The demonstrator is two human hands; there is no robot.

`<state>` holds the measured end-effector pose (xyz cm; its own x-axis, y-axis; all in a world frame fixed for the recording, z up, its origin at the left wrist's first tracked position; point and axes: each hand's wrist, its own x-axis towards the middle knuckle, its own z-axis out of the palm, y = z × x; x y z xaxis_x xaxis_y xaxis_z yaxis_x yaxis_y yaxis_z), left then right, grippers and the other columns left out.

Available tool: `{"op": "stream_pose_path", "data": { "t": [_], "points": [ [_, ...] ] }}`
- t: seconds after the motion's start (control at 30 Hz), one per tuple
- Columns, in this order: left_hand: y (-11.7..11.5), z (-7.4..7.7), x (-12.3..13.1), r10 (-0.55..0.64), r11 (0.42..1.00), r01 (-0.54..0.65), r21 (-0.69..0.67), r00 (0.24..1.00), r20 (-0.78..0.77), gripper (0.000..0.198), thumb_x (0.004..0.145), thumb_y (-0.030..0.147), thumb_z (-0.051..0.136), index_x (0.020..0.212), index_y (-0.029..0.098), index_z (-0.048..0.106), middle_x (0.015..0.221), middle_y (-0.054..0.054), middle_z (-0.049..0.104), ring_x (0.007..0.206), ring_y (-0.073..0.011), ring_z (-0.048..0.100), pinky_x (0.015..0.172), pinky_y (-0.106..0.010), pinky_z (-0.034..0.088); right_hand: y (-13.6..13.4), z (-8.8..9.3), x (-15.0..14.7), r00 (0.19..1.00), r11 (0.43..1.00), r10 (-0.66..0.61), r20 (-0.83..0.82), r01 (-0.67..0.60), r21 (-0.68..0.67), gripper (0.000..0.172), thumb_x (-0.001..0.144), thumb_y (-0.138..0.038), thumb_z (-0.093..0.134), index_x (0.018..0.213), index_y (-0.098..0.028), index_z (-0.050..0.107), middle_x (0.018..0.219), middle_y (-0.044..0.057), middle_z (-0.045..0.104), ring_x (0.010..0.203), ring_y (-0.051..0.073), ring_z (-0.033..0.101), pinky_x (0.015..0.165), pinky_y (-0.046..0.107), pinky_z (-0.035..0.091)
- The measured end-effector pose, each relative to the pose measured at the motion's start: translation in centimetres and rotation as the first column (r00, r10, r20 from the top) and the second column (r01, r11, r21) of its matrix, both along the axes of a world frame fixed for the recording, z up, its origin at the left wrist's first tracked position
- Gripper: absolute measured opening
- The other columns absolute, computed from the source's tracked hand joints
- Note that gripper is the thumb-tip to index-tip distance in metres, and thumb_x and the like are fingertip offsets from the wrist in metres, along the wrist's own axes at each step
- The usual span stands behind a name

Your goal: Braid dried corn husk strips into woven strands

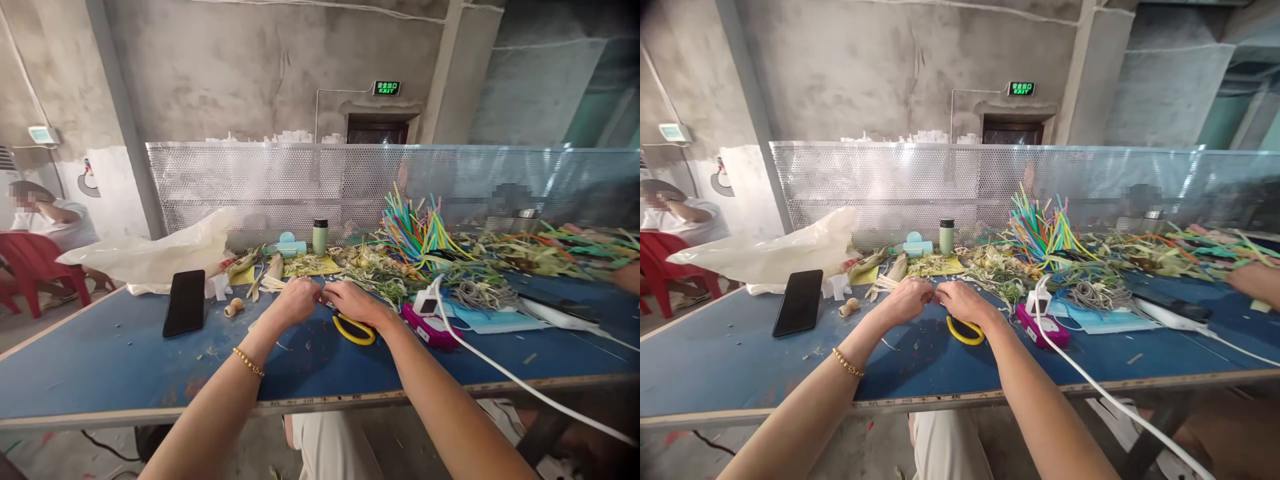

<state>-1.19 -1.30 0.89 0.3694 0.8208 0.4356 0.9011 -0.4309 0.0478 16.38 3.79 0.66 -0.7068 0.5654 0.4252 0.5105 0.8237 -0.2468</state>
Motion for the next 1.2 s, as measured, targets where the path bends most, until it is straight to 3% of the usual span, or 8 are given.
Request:
{"op": "stream_pose_path", "data": {
  "t": [0.13,0.2,0.27,0.37,0.43,0.6,0.9,1.2],
  "points": [
    [0.1,0.7,-0.5,0.027,0.995,-0.008,-0.098,0.981,0.190,0.029,0.085,0.012,0.043,0.079,0.018,0.071,0.080,-0.005,0.071,0.080,-0.0190,0.063,0.070,-0.026,0.041,0.7,0.6,0.6,0.967,0.992,-0.127,-0.220,0.125,-0.022,0.030,0.095,-0.017,0.044,0.073,-0.015,0.065,0.063,0.002,0.064,0.060,0.013,0.054,0.061,0.024,0.035],
    [0.0,1.1,-0.6,0.054,0.991,-0.024,-0.130,0.970,0.236,0.030,0.085,0.012,0.042,0.078,0.017,0.071,0.077,-0.005,0.070,0.078,-0.0185,0.063,0.068,-0.025,0.041,0.8,0.8,0.8,0.918,0.985,-0.170,-0.357,0.159,-0.062,0.028,0.096,-0.018,0.041,0.086,-0.015,0.067,0.070,0.003,0.068,0.061,0.013,0.057,0.063,0.024,0.039],
    [-0.1,1.2,-0.6,0.068,0.990,-0.032,-0.138,0.963,0.259,0.030,0.085,0.013,0.043,0.077,0.017,0.071,0.076,-0.005,0.070,0.077,-0.0185,0.063,0.068,-0.025,0.041,0.6,0.9,0.8,0.898,0.991,-0.133,-0.419,0.117,-0.063,0.029,0.098,-0.022,0.041,0.094,-0.015,0.068,0.082,0.005,0.072,0.067,0.014,0.060,0.065,0.024,0.041],
    [0.2,0.7,-0.5,0.066,0.993,-0.036,-0.114,0.960,0.273,0.029,0.085,0.014,0.043,0.076,0.017,0.070,0.075,-0.005,0.069,0.077,-0.0186,0.063,0.068,-0.025,0.041,0.1,0.7,0.2,0.948,1.000,0.020,-0.318,-0.023,-0.004,0.024,0.096,-0.025,0.050,0.093,-0.016,0.071,0.091,0.006,0.073,0.080,0.016,0.064,0.071,0.025,0.043],
    [0.5,0.3,-0.4,0.062,0.995,-0.040,-0.089,0.961,0.269,0.029,0.085,0.015,0.042,0.077,0.018,0.070,0.076,-0.005,0.069,0.076,-0.0189,0.063,0.068,-0.026,0.041,-0.2,0.3,-0.3,0.972,0.998,0.058,-0.226,-0.049,0.044,0.018,0.094,-0.022,0.054,0.091,-0.016,0.072,0.091,0.006,0.073,0.083,0.017,0.063,0.073,0.025,0.042],
    [0.9,-0.3,-0.2,0.089,0.994,-0.066,-0.091,0.958,0.272,0.028,0.086,0.016,0.042,0.076,0.019,0.069,0.077,-0.005,0.070,0.077,-0.0196,0.063,0.066,-0.026,0.041,-0.2,-0.4,-0.9,0.991,0.986,-0.008,-0.135,0.031,0.167,0.021,0.095,-0.014,0.051,0.086,-0.014,0.069,0.084,0.007,0.069,0.079,0.015,0.060,0.074,0.026,0.038],
    [0.2,0.3,0.4,0.098,0.988,-0.055,-0.145,0.945,0.311,0.028,0.085,0.012,0.041,0.074,0.018,0.066,0.077,-0.004,0.070,0.075,-0.0177,0.061,0.067,-0.025,0.039,-0.6,-0.5,-0.8,0.995,0.958,-0.017,-0.100,0.045,0.285,0.019,0.093,-0.009,0.050,0.078,-0.015,0.060,0.077,0.003,0.059,0.070,0.014,0.049,0.067,0.026,0.033],
    [0.8,-0.9,0.3,0.026,0.999,-0.025,-0.022,0.998,0.063,0.029,0.094,0.016,0.040,0.077,0.017,0.063,0.078,-0.007,0.068,0.074,-0.0180,0.062,0.065,-0.025,0.036,-0.4,-0.4,-0.7,0.994,0.966,-0.057,-0.098,0.080,0.248,0.023,0.087,-0.006,0.051,0.068,-0.015,0.058,0.069,0.002,0.055,0.066,0.013,0.046,0.066,0.025,0.032]
  ]
}}
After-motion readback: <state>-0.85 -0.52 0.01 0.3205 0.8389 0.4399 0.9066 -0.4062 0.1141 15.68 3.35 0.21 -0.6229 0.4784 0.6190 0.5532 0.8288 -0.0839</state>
